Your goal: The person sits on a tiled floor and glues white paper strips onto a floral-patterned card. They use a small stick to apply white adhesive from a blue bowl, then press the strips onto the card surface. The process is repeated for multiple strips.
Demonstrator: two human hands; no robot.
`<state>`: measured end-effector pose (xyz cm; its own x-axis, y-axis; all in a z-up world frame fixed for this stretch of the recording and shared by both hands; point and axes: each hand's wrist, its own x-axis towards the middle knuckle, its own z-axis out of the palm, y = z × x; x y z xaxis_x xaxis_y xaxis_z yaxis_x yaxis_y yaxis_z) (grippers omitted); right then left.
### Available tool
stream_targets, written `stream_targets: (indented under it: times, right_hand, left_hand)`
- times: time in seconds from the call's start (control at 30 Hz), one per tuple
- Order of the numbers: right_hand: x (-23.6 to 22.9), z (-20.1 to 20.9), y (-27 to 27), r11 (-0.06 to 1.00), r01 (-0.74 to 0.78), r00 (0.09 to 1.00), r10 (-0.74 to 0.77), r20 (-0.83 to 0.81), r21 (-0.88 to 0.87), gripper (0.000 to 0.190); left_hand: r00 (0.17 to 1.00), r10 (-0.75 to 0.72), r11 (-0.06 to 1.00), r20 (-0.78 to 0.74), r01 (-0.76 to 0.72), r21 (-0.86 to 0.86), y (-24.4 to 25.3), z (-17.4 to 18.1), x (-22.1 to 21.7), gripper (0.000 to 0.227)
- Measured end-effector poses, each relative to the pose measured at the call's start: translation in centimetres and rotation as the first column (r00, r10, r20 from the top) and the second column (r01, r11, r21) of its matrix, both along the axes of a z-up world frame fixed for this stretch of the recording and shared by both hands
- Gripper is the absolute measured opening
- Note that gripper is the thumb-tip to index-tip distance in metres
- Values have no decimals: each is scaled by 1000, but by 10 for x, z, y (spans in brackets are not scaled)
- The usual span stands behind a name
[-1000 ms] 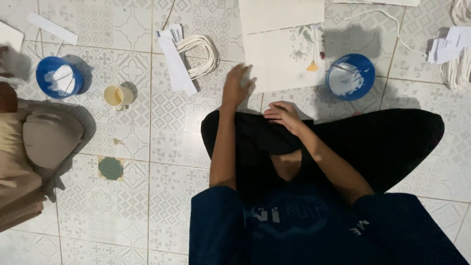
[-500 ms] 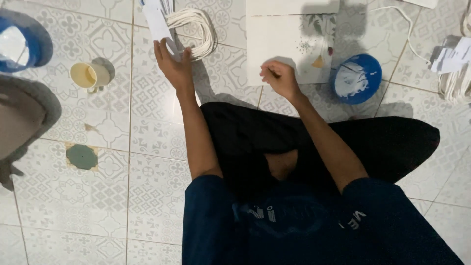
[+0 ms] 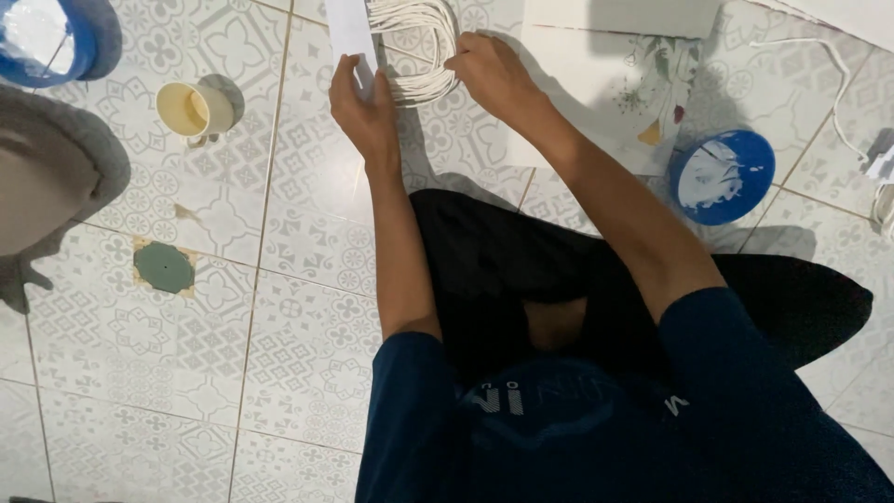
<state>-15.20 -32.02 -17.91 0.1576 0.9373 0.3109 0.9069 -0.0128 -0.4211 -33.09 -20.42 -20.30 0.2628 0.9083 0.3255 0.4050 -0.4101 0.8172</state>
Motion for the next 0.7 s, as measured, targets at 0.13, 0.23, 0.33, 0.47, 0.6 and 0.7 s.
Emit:
stream_targets:
  times: [0.13, 0.23, 0.33, 0.47, 0.6, 0.7]
  right_hand:
    - [6, 19, -5, 994, -101, 989, 96, 112, 48, 15]
    - [8, 29, -7, 987, -137, 976, 120, 183, 83, 21]
    - [11, 28, -8, 979, -178, 970, 158, 185, 99, 18]
    - [7, 28, -8, 969, -229, 957, 208, 204, 89, 18]
    - [-1, 25, -7, 978, -189, 969, 172, 177, 89, 19]
    - [-15, 47, -10, 1000, -13, 930, 5, -367, -18, 30]
  left_hand:
    - [999, 20, 999, -38, -18, 42, -1, 3, 2, 38]
    - [1000, 27, 997, -9, -26, 78, 0, 6, 4, 38]
    - [998, 69, 994, -4, -68, 90, -1, 8, 5, 43]
    - [997, 66, 990, 33, -70, 124, -2, 16, 1, 47]
    - [995, 100, 984, 18, -101, 144, 1, 8, -5, 46]
    - [997, 68, 994, 25, -70, 86, 0, 9, -10, 50]
